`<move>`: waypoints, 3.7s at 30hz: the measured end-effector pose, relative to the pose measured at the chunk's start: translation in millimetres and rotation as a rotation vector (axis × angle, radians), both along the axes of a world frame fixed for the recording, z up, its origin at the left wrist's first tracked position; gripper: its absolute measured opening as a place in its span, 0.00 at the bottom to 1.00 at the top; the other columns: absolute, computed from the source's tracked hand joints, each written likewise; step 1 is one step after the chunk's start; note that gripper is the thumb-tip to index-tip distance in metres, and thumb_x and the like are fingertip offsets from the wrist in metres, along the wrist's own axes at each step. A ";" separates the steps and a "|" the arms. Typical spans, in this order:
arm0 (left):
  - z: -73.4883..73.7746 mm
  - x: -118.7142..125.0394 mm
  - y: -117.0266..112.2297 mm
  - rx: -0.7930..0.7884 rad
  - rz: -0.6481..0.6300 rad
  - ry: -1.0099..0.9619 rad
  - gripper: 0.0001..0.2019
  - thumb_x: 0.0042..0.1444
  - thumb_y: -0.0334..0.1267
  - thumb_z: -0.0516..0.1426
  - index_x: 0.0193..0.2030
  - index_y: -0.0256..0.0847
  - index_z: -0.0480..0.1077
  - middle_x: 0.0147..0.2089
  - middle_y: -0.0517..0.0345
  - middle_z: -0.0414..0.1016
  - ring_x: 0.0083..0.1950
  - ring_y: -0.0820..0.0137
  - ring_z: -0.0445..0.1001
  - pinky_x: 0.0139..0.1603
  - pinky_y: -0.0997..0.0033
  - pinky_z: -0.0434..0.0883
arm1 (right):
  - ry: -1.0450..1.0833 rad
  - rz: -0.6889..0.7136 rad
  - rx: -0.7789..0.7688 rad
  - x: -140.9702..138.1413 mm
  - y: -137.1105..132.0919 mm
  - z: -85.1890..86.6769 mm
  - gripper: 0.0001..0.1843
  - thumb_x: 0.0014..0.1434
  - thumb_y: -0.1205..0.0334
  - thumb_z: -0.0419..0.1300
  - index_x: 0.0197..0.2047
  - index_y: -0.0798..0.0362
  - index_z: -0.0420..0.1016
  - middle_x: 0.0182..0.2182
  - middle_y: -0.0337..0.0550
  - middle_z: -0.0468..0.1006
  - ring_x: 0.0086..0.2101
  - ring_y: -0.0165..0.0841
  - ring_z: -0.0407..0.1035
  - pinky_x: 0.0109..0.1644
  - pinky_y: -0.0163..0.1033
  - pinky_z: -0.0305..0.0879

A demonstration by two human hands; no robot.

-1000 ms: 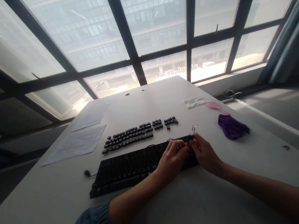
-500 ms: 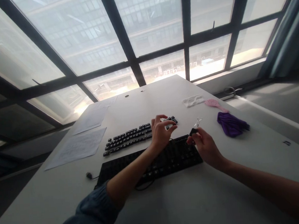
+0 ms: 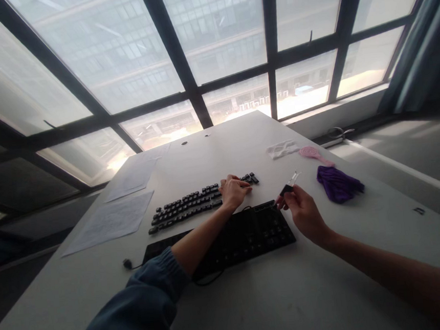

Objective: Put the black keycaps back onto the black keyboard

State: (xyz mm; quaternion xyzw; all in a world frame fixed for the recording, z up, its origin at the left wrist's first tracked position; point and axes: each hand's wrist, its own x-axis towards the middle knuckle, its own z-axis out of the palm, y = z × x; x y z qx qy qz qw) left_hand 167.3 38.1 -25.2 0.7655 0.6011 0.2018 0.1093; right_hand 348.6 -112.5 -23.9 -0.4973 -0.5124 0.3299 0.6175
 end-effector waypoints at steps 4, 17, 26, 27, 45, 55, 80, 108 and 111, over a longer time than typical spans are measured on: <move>-2.2 -1.4 -1.0 0.023 -0.015 -0.001 0.07 0.52 0.47 0.67 0.39 0.57 0.83 0.53 0.54 0.70 0.57 0.54 0.62 0.57 0.54 0.61 | 0.013 0.010 0.011 1.8 1.2 -2.2 0.14 0.68 0.52 0.55 0.34 0.51 0.67 0.28 0.39 0.74 0.28 0.32 0.69 0.34 0.39 0.66; 34.3 -11.6 -56.7 0.159 -0.256 -0.193 0.10 0.61 0.38 0.61 0.48 0.47 0.80 0.46 0.54 0.74 0.51 0.61 0.69 0.58 0.59 0.64 | -0.241 0.126 -0.021 8.9 4.8 -7.0 0.10 0.66 0.59 0.54 0.32 0.51 0.65 0.26 0.37 0.72 0.28 0.32 0.66 0.33 0.38 0.62; 10.5 1.0 -126.2 -0.022 -0.460 -0.139 0.14 0.52 0.46 0.68 0.43 0.43 0.78 0.40 0.55 0.76 0.45 0.61 0.71 0.47 0.63 0.67 | -0.375 0.239 -0.112 10.5 8.5 -13.9 0.10 0.66 0.61 0.52 0.31 0.51 0.63 0.24 0.34 0.69 0.26 0.31 0.64 0.31 0.36 0.58; 8.7 1.1 -124.8 -0.013 -0.459 -0.141 0.14 0.51 0.46 0.69 0.42 0.44 0.78 0.40 0.55 0.76 0.45 0.61 0.71 0.46 0.63 0.67 | -0.391 0.261 -0.112 11.3 8.0 -12.7 0.10 0.66 0.62 0.51 0.31 0.51 0.63 0.24 0.34 0.69 0.26 0.30 0.63 0.31 0.36 0.58; -3.4 1.9 -125.7 0.102 -0.585 -0.107 0.08 0.58 0.43 0.65 0.42 0.47 0.80 0.41 0.57 0.80 0.46 0.63 0.73 0.50 0.61 0.66 | -0.586 0.182 0.373 6.7 -15.3 -13.9 0.07 0.68 0.67 0.50 0.38 0.50 0.67 0.33 0.44 0.74 0.33 0.35 0.69 0.38 0.39 0.65; 5.6 -1.5 -126.8 0.007 -0.494 -0.251 0.18 0.52 0.47 0.69 0.48 0.45 0.78 0.44 0.54 0.78 0.47 0.61 0.73 0.50 0.63 0.69 | -0.427 0.157 0.003 14.3 -3.9 -10.4 0.10 0.67 0.61 0.52 0.33 0.50 0.65 0.25 0.38 0.73 0.27 0.33 0.68 0.34 0.38 0.64; -1.1 10.2 -131.5 0.050 -0.577 -0.139 0.09 0.60 0.43 0.62 0.43 0.42 0.79 0.43 0.53 0.79 0.48 0.61 0.73 0.53 0.62 0.66 | -0.684 0.237 0.314 20.3 -13.9 -35.8 0.08 0.67 0.65 0.51 0.38 0.49 0.71 0.34 0.47 0.77 0.35 0.38 0.73 0.41 0.43 0.71; -4.7 14.0 -131.2 0.109 -0.613 -0.272 0.08 0.63 0.39 0.59 0.47 0.41 0.72 0.46 0.52 0.75 0.50 0.62 0.72 0.55 0.62 0.68 | -0.626 0.037 0.327 15.5 -13.4 -25.0 0.05 0.67 0.64 0.51 0.40 0.49 0.67 0.31 0.43 0.74 0.30 0.35 0.71 0.37 0.40 0.68; -2.8 13.6 -132.2 0.075 -0.597 -0.334 0.11 0.61 0.36 0.61 0.50 0.41 0.70 0.45 0.53 0.76 0.50 0.63 0.73 0.55 0.63 0.68 | -0.595 0.028 0.258 13.3 -13.2 -21.7 0.04 0.67 0.63 0.52 0.39 0.49 0.65 0.31 0.42 0.74 0.31 0.36 0.71 0.37 0.40 0.67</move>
